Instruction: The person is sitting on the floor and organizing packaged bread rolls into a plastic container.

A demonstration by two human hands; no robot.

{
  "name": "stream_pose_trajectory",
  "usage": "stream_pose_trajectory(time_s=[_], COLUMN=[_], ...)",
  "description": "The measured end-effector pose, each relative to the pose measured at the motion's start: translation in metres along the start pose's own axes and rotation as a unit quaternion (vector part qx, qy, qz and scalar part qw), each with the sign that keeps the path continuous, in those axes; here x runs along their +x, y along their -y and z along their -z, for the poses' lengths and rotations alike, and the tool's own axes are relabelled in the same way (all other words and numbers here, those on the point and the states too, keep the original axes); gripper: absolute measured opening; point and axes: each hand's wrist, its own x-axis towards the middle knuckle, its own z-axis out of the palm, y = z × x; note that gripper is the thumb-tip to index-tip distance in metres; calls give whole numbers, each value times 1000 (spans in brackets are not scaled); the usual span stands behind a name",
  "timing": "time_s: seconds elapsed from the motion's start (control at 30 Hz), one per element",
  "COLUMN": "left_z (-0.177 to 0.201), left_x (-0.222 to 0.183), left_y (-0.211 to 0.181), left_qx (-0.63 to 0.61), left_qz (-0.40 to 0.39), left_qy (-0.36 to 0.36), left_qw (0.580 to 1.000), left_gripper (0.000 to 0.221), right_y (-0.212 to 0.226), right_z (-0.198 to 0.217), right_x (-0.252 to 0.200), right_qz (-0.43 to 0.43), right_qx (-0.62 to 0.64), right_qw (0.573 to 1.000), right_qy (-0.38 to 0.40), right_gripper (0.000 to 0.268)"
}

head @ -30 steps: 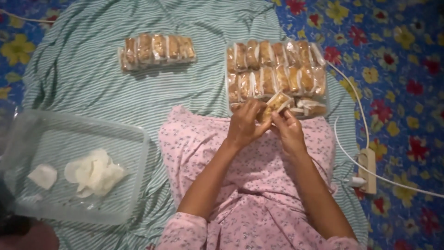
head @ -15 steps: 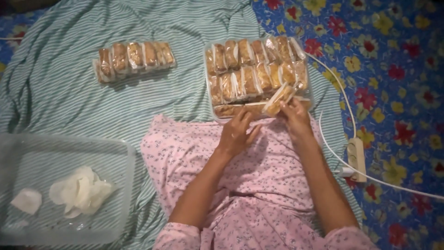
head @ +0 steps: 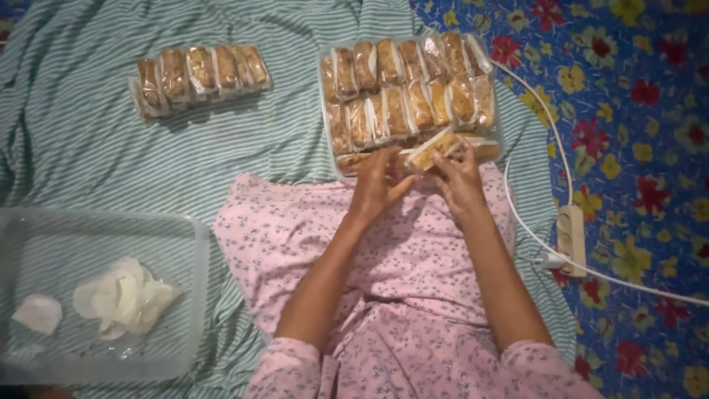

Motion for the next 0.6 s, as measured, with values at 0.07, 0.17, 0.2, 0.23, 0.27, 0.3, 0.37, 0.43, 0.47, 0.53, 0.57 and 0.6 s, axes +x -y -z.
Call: stream_pose_trajectory(time_s=[0.07,0.17,0.2,0.23,0.27,0.3,0.37,0.43,0.47,0.53,0.57,0.6], left_z=[-9,-22,-22,-23,-25,-27,-31,-31,-31,-30,-29,-32], left_x=[5,9,13,17,22,26,34,36,37,38,38,36], left_y=[6,33,33,32,32,31,29,39,44,30,22,27], left_qx=[65,97,96,101,105,104,131,141,152,177,203,204], left_qz=[-36,-36,-36,-33,-31,-31,-24,-18,-11,-7,-3,-2], left_qy=[-14,-8,-8,3,15,15,11,25,38,45,50,51], left_qw=[997,995,995,994,994,994,991,989,988,983,978,978], left_gripper=[67,63,63,53,43,43,35,32,30,28,26,26], right_y=[-10,-15,-18,-20,-22,-14,2,4,5,7,8,10], right_z=[-4,-1,3,8,13,11,6,10,11,19,22,23], right_x=[4,6,11,16,21,15,1,4,5,9,10,11], right_qz=[10,23,23,23,22,22,13,5,-2,-6,-10,-11], right_qx=[60,88,88,86,83,83,32,16,0,-15,-29,-28], right_qw=[998,996,996,996,996,996,999,1000,1000,1000,999,999], right_qy=[5,3,3,1,0,0,1,2,4,13,23,23], right_gripper=[74,72,72,72,71,71,69,65,62,65,67,67])
